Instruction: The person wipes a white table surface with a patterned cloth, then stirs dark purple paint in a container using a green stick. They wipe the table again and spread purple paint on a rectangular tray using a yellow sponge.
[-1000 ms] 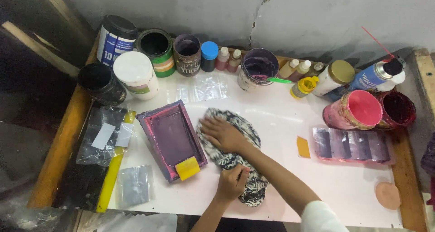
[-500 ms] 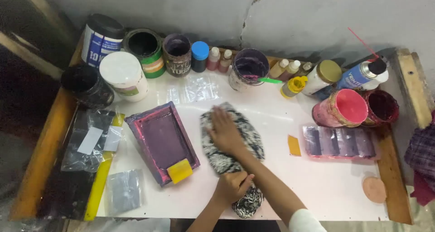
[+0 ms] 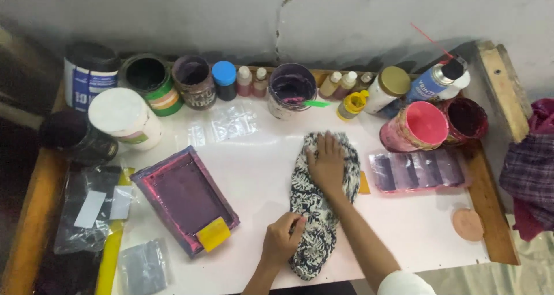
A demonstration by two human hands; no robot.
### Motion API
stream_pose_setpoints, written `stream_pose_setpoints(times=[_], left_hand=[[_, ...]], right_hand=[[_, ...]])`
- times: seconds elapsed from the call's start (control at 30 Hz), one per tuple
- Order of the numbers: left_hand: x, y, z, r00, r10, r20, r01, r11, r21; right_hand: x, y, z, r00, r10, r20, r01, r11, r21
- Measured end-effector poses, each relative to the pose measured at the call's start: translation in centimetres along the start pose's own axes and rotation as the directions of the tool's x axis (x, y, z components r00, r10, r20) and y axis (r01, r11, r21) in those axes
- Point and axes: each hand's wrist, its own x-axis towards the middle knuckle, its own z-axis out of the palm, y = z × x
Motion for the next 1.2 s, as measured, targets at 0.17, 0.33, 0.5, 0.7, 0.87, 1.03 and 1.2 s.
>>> stream_pose_setpoints(times=[0.17, 0.33, 0.5, 0.7, 0.87, 1.03, 1.2], left_hand=[[0.2, 0.0, 0.0, 0.997, -0.062, -0.051, 0.061, 0.998, -0.017], [0.2, -0.2, 0.1, 0.995, -0.088, -0.041, 0.089, 0.996, 0.023], [0.6, 1.2, -0.3, 0.957, -0.275, -0.095, 0.274, 0.961, -0.022], [-0.1, -0.6, 0.3, 0.956, -0.210, -0.203, 0.204, 0.978, -0.054], [-0.8, -1.5, 0.6, 0.945, -0.170, -0.281, 0.164, 0.985, -0.043], [-1.1, -0.9, 0.5, 0.977, 0.111, -0.181, -0.099, 0.992, 0.072], [-1.5, -2.4, 2.3, 0.877, 0.388, 0.284, -0.445, 0.879, 0.173]], right_hand=[[-4.9, 3.3, 6.9, 0.978, -0.191, -0.089, 0.176, 0.972, -0.155], [-4.4, 2.5, 3.4, 0.955, -0.265, 0.129, 0.274, 0.960, -0.055], [3.7, 2.0, 2.0, 0.990, -0.139, -0.013, 0.139, 0.990, 0.000], [2.4, 1.5, 4.0, 0.991, 0.005, -0.134, 0.005, 0.998, 0.070], [-8.3, 5.0, 5.9, 0.970, -0.229, -0.085, 0.225, 0.973, -0.053], [-15.6, 11.0, 3.0, 0.989, -0.096, 0.109, 0.112, 0.983, -0.144], [-17.0, 18.1, -4.5, 0.925, 0.372, -0.083, -0.362, 0.925, 0.112]])
